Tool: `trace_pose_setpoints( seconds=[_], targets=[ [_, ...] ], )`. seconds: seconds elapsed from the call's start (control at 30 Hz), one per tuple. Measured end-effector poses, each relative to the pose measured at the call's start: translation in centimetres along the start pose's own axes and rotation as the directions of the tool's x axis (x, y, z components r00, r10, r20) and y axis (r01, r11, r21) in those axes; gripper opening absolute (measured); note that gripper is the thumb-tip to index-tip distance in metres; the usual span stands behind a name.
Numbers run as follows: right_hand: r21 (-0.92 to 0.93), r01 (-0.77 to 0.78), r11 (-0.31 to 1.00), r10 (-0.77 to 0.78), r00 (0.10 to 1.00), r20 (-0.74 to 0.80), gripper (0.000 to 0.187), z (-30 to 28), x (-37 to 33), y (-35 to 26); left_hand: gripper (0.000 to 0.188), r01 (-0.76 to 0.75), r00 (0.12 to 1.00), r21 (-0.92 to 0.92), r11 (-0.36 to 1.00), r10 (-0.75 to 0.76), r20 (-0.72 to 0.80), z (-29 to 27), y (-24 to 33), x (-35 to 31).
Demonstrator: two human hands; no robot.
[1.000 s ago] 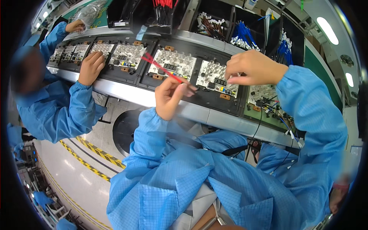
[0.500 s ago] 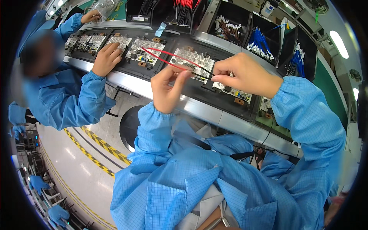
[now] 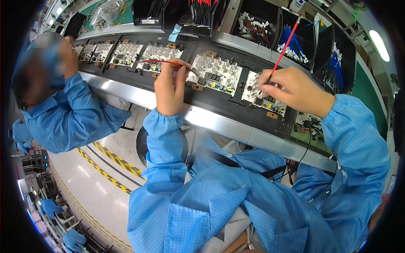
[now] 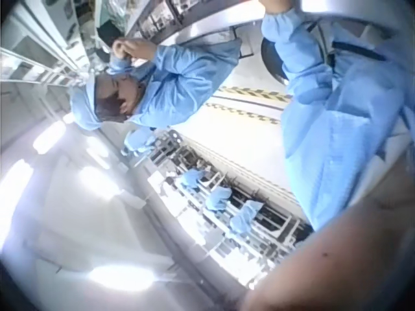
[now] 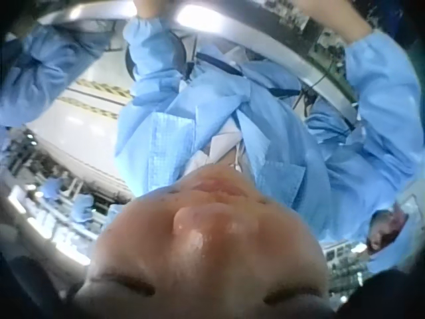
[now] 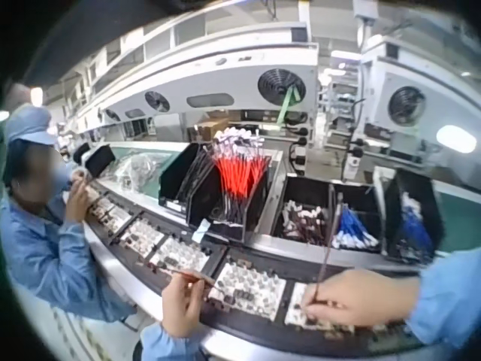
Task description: Test electrical components on circuit boards using multimeter probes on an assembly line.
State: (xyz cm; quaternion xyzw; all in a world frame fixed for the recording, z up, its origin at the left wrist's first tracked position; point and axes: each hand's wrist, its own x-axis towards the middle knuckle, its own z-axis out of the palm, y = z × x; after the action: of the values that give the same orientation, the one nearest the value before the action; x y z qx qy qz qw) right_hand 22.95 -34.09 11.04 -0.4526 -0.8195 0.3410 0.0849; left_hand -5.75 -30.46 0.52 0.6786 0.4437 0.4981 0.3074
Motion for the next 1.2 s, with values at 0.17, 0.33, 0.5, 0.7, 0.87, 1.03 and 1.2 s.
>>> trace_pose_setpoints(
  seconds=[0.17,0.33,0.5,0.7,0.87,1.03,1.2],
  targets=[
    [-0.062,0.038,0.997,-0.039,0.999,-0.025,0.012,-0.2,-0.5,0.2,0.009,-0.059,0.996,0.135,0.989,0.049,0.078,0.5,-1.0,0.5],
    [-0.028,0.073,0.997,-0.074,0.996,-0.054,0.01,-0.7,-0.6,0.5,0.012,-0.024,0.998,0.06,0.998,0.021,0.054,1.0,-1.4,0.7],
    [0.015,0.025,1.0,-0.024,0.998,-0.054,0.009,-0.9,-0.7,1.0,0.01,-0.066,0.994,0.125,0.99,0.054,0.091,0.9,-1.7,1.0],
    [0.027,0.029,0.999,-0.026,0.995,-0.094,0.008,-0.8,-0.9,2.0,0.012,-0.057,0.991,0.177,0.983,0.035,0.126,0.8,-1.8,0.9],
    [0.033,0.038,0.999,-0.034,0.991,-0.13,0.007,-0.8,-0.9,2.5,0.016,-0.042,0.993,0.117,0.992,0.028,0.118,0.8,-1.9,0.8],
    [0.019,-0.006,1.0,0.007,0.997,-0.079,0.007,-0.9,-0.7,2.8,0.017,-0.058,0.989,0.147,0.987,0.037,0.145,0.6,-2.0,0.9],
    [0.025,0.058,0.998,-0.055,0.992,-0.115,0.008,-0.5,-0.4,3.2,0.012,-0.087,0.98,0.192,0.978,0.05,0.194,0.5,-1.6,1.2]
  ],
)
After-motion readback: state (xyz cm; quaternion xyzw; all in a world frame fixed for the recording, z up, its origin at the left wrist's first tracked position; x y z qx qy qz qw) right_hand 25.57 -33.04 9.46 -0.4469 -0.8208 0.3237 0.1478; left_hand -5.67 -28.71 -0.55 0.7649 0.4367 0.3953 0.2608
